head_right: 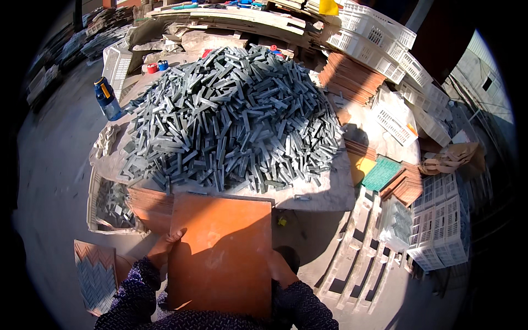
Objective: The person arranges small rectangular tiles onto a square board to form a herringbone pattern. They repeatedly pick tiles from a large pile, place them on the board, and press them into place. The person flips the board over to check the pattern and continues adding tiles.
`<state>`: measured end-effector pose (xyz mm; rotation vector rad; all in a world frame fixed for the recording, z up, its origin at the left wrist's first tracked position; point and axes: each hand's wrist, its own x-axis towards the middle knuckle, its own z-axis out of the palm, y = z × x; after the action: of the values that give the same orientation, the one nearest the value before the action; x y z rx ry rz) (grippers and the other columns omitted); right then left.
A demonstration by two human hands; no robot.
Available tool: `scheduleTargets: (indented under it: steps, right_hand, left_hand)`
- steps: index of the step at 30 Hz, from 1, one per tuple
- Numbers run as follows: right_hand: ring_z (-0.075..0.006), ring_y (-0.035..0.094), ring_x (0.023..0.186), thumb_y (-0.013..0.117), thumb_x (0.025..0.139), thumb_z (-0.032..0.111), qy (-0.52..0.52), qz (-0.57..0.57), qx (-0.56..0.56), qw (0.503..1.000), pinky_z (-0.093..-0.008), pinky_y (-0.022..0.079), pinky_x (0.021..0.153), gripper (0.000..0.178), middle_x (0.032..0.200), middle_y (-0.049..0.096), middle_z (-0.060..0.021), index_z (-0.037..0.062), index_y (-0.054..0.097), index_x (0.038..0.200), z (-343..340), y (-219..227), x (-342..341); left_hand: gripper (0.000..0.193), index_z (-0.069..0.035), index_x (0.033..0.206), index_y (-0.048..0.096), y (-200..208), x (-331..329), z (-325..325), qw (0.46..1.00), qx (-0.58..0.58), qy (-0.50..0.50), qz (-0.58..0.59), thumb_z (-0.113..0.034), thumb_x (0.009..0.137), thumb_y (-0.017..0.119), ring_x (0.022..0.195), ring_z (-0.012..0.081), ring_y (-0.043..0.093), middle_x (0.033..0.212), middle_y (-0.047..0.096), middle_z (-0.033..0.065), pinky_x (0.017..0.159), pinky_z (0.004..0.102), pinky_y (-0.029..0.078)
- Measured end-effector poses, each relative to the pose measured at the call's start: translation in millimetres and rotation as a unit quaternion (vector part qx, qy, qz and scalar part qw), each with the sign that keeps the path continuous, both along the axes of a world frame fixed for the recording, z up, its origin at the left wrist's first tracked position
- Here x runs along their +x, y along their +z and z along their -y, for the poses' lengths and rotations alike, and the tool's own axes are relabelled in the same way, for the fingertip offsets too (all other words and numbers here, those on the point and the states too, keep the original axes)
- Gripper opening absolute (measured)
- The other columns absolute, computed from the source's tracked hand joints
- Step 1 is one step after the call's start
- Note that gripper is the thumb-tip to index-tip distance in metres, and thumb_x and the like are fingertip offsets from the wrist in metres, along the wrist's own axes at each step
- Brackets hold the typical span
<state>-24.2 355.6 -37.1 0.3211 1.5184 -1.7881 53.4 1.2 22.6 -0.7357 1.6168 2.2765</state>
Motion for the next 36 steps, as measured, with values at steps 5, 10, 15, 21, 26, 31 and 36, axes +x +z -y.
scheduleTargets:
  steps: [5,10,15,21,26,31,36]
  right_hand:
    - [-0.0169,0.055,0.107,0.066,0.084,0.018,0.022,0.062,-0.15,0.986,-0.0339,0.044,0.092,0.044,0.118,0.059,-0.0087,0.0027,0.053,0.124,9.9,40.4,10.5]
    - [-0.0215,0.056,0.109,0.065,0.084,0.012,-0.006,0.072,-0.138,0.988,-0.0381,0.047,0.092,0.046,0.123,0.056,-0.0107,-0.0009,0.05,0.125,7.5,27.1,9.2]
    - [-0.0235,0.059,0.103,0.063,0.083,0.007,-0.046,-0.066,-0.087,0.993,-0.0378,0.047,0.091,0.038,0.114,0.061,-0.0106,-0.0001,0.055,0.12,21.8,86.3,-2.4]
    - [-0.019,0.058,0.102,0.069,0.08,0.01,-0.017,-0.5,0.002,0.866,-0.0329,0.047,0.085,0.04,0.11,0.061,-0.0106,-0.0035,0.056,0.115,-9.3,193.1,-41.8]
    - [-0.0225,0.061,0.102,0.071,0.075,0.009,0.164,-0.707,0.062,0.685,-0.0343,0.047,0.089,0.032,0.103,0.065,-0.0167,-0.0017,0.063,0.105,-7.5,235.1,-38.2]
    - [-0.0243,0.063,0.101,0.06,0.082,0.012,0.132,-0.793,0.2,0.56,-0.0385,0.048,0.093,0.022,0.105,0.066,-0.0064,0.0084,0.068,0.102,-14.0,128.7,-12.5]
    - [-0.0242,0.064,0.101,0.061,0.08,0.012,0.1,-0.793,0.239,0.552,-0.0385,0.049,0.092,0.019,0.104,0.067,-0.0085,0.0082,0.069,0.098,-5.0,87.4,1.6]
  left_hand:
    - [0.047,0.001,0.124,0.054,-11.6,17.6,11.6,0.99,0.123,-0.027,0.059,-0.03,0.09,0.062,0.096,0.0147,0.057,0.11,0.061,0.0063,0.086,0.0271,0.046]
    - [0.039,0.0,0.116,0.058,-10.7,10.6,11.5,0.988,0.15,-0.039,-0.01,-0.023,0.086,0.066,0.099,0.0156,0.056,0.107,0.061,0.0052,0.089,0.0289,0.044]
    - [0.038,0.0,0.111,0.061,43.8,4.0,6.0,0.995,0.059,0.038,-0.071,-0.023,0.081,0.069,0.101,0.0159,0.056,0.108,0.061,0.0054,0.093,0.0309,0.042]
    - [0.035,0.002,0.109,0.061,146.7,-38.6,13.2,0.931,-0.115,-0.04,-0.343,-0.015,0.08,0.071,0.093,0.0169,0.062,0.102,0.065,0.0073,0.084,0.0289,0.049]
    - [0.032,-0.007,0.113,0.065,167.6,-14.0,29.8,0.749,-0.403,-0.222,-0.477,-0.007,0.081,0.063,0.103,0.0211,0.062,0.115,0.064,0.0091,0.091,0.032,0.047]
    - [0.036,-0.009,0.118,0.062,70.0,24.7,21.5,0.606,-0.583,-0.209,-0.5,-0.008,0.083,0.052,0.11,0.0237,0.06,0.118,0.062,0.0102,0.093,0.0343,0.048]
    - [0.039,-0.008,0.121,0.059,46.2,38.2,7.6,0.59,-0.63,-0.185,-0.469,-0.006,0.083,0.049,0.108,0.0218,0.06,0.12,0.062,0.0079,0.092,0.032,0.048]
